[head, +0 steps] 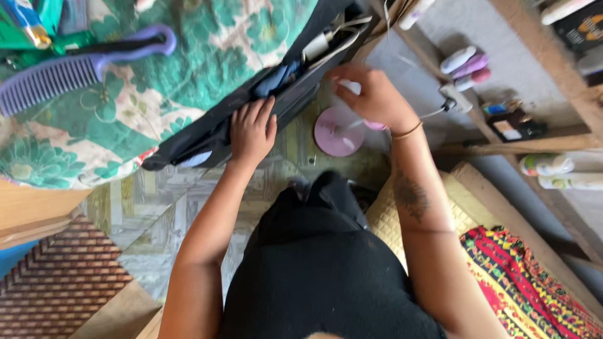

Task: The person organizes a cluttered bedside area by moving various items from a drawer and a small tin onto a nearby bed. They handle a red cloth, a small tin, a green tube, a comb, glasses, and a black speaker, placing them into two open drawers on the bed.

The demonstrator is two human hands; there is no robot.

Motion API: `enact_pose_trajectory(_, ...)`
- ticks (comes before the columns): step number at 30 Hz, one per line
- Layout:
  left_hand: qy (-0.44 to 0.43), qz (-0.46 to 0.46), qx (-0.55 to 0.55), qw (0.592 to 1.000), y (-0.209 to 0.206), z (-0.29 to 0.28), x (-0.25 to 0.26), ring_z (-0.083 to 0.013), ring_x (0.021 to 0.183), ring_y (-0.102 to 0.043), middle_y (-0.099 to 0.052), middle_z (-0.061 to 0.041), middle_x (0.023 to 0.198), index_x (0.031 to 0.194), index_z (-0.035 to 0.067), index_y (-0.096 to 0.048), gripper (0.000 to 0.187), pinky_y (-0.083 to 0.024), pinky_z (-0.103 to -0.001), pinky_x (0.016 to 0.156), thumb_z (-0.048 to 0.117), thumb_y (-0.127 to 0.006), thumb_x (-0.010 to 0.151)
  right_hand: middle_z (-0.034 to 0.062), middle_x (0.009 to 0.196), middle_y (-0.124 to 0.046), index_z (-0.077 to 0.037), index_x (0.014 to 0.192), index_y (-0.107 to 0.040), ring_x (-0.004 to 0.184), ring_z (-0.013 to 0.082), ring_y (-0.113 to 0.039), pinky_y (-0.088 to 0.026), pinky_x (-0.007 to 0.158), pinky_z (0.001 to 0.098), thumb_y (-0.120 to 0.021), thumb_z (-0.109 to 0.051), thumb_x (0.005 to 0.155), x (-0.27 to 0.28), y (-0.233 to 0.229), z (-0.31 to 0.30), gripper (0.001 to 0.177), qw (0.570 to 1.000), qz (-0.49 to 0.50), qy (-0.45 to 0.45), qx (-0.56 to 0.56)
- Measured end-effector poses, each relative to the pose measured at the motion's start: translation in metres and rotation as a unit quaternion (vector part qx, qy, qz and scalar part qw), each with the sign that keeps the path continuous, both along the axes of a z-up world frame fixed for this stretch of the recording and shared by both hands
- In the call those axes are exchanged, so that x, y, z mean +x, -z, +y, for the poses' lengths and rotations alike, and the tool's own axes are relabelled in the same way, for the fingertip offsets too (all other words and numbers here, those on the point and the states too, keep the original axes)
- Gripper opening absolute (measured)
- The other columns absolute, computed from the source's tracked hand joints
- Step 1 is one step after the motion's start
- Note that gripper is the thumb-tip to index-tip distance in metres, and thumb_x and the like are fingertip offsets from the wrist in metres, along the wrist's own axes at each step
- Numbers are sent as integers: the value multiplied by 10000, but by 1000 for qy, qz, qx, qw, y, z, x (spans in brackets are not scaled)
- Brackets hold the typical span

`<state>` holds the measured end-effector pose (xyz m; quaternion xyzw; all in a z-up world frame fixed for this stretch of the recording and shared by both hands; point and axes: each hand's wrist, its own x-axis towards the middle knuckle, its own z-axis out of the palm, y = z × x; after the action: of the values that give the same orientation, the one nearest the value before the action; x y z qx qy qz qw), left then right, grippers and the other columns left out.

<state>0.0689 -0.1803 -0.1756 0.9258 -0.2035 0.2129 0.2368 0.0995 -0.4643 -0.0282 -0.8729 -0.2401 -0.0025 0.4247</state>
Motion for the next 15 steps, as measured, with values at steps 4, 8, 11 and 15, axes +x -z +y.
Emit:
enact_pose_trajectory(4, -11, -23, -12, 1000, 2, -4, -2, -306, 1126, -592, -648, -77, 1256, 1344, 65, -648, 385, -451, -465, 959, 213, -634, 988, 148, 1216, -712, -16, 1268, -698, 1052, 256, -718, -570, 869, 353, -691, -79, 995, -8, 0, -11, 280, 1000, 1, 19, 12)
enact_pose_trajectory(8, -20, -48, -3, 999, -5, -8, 1, -291, 1076, -610, -665, -65, 1216, 1312, 72, -674, 372, -456, -447, 900, 211, -641, 969, 137, 1167, -713, -22, 1245, -701, 1083, 256, -745, -577, 892, 352, -698, -91, 1006, -13, -4, -19, 248, 999, -3, 31, 33)
enact_pose_trajectory(11, -37, -77, 7, 996, -2, -9, 1, -274, 1026, -625, -679, -53, 1191, 1275, 78, -697, 356, -461, -425, 867, 222, -643, 953, 145, 1180, -720, -22, 1235, -710, 1015, 270, -731, -577, 822, 353, -700, -86, 990, -11, -1, -24, 254, 997, -5, 73, -13)
enact_pose_trajectory(15, -49, -125, 22, 991, 9, -13, 6, -261, 995, -632, -686, -49, 1184, 1254, 79, -706, 339, -457, -400, 850, 243, -654, 963, 156, 1189, -716, -5, 1248, -704, 1056, 269, -732, -580, 853, 359, -698, -60, 993, -8, 12, -32, 260, 999, -38, 36, -12)
